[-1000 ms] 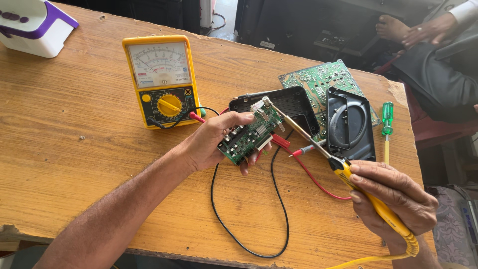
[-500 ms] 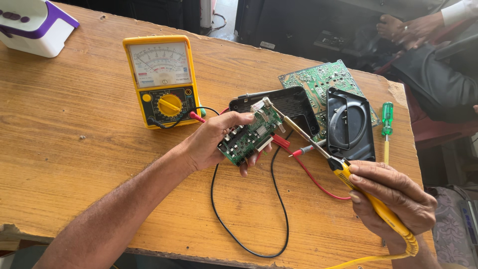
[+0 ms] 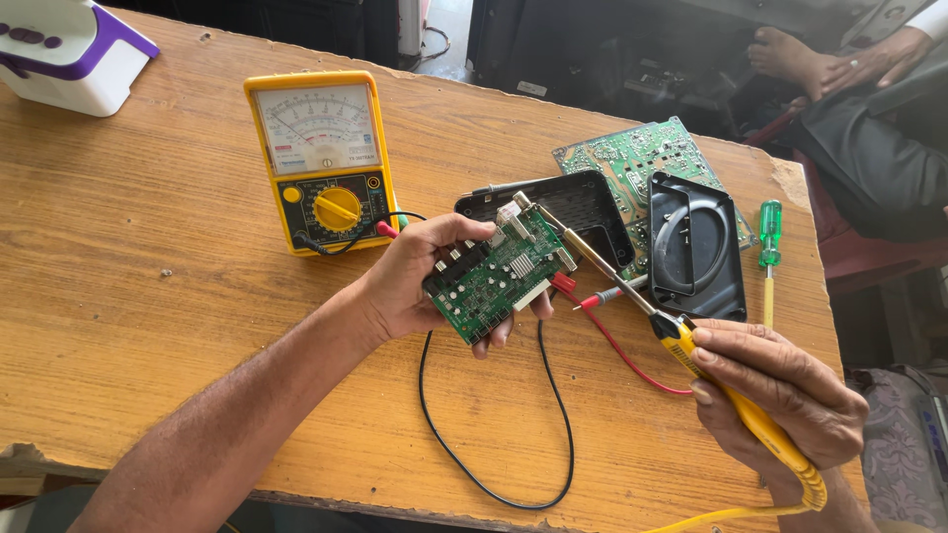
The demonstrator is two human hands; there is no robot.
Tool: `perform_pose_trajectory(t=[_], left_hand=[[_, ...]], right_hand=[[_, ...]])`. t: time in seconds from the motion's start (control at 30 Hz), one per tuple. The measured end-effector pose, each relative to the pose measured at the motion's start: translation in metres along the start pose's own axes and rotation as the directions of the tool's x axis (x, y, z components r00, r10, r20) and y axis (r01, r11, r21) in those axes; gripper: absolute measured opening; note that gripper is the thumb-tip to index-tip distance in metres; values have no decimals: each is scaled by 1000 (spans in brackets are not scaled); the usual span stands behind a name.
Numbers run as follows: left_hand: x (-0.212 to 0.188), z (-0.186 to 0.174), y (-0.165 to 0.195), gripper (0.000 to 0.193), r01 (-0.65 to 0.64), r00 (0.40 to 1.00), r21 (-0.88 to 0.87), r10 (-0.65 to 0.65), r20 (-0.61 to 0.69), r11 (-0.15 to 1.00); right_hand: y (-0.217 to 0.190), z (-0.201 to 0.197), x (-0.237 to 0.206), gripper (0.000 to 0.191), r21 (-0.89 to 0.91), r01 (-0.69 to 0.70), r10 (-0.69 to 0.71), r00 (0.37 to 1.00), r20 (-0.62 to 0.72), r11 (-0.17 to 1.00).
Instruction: The person uses a soldering iron to reflow solder joints on a small circuit board with RCA connectors. They hold the board in one hand and apply the soldering iron to various points on the board while a multimeter sits nearby.
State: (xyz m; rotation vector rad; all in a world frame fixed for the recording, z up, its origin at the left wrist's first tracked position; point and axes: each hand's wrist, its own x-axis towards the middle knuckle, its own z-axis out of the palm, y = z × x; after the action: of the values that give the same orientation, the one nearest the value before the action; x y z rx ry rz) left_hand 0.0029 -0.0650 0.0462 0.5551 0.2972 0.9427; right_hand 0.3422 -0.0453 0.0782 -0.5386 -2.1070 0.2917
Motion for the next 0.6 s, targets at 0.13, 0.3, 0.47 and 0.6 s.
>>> perform_pose_trajectory(t=[0.13, 0.3, 0.47, 0.6], left_hand=[[-1, 2, 1, 65, 43, 999, -33, -43, 1, 999], [-1, 3, 0, 66, 32, 999, -10, -32, -8, 999], [-1, 2, 1, 67, 35, 999, -24, -35, 13, 999], [-1, 2, 0, 66, 39, 999, -49, -38, 25, 998]], right_hand=[[1, 2, 1, 17, 10, 14, -14, 1000, 0, 1000], [1, 2, 2, 18, 51, 5, -6, 1000, 18, 999], [3, 5, 0, 18, 42, 20, -20, 1000, 5, 999], [3, 6, -2, 17, 30, 22, -22, 1000, 5, 999]])
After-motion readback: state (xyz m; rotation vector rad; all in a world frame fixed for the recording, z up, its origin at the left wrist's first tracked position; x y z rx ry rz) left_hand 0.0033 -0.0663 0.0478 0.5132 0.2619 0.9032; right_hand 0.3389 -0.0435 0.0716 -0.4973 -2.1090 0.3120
